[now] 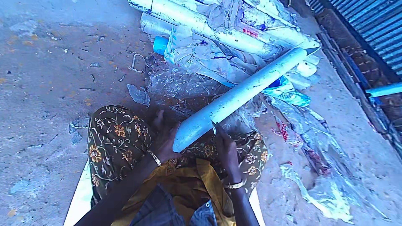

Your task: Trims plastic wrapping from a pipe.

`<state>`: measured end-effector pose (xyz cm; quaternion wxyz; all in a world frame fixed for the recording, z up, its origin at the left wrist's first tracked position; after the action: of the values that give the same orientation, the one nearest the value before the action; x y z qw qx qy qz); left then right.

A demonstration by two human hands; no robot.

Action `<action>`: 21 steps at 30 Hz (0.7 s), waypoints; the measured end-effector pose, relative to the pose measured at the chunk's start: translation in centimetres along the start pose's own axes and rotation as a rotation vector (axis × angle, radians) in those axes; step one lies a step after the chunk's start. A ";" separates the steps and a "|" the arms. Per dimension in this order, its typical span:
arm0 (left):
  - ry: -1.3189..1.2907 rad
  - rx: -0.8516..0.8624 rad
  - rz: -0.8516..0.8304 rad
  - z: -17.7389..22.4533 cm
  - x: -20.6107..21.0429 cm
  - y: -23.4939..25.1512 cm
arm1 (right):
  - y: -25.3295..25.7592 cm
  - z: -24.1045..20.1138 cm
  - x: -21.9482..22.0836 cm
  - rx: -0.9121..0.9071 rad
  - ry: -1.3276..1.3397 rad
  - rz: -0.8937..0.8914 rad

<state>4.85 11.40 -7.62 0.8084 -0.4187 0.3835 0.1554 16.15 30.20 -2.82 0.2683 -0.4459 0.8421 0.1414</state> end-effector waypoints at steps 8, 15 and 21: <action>-0.005 0.095 0.057 -1.0 0.3 -0.3 | -0.4 -2.8 6.7 -0.067 -0.519 0.005; 0.014 0.145 0.077 -1.2 0.2 -0.2 | -1.5 -3.5 8.4 -0.142 -0.614 0.031; 0.034 0.154 0.054 -1.1 0.1 -0.2 | -0.7 -3.3 7.6 -0.050 -0.670 0.073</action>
<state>4.48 10.36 -7.95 0.8271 -0.3473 0.4191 0.1398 12.15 23.08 -4.56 0.5138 -0.3507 0.7189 0.3102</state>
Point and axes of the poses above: each hand's wrist, its own y-axis towards the middle knuckle, its own x-axis out of the palm, z = x × y, the point moved 3 cm from there along y, towards the middle knuckle, and after that the axes turned 15 degrees about y, right-handed, at the moved point
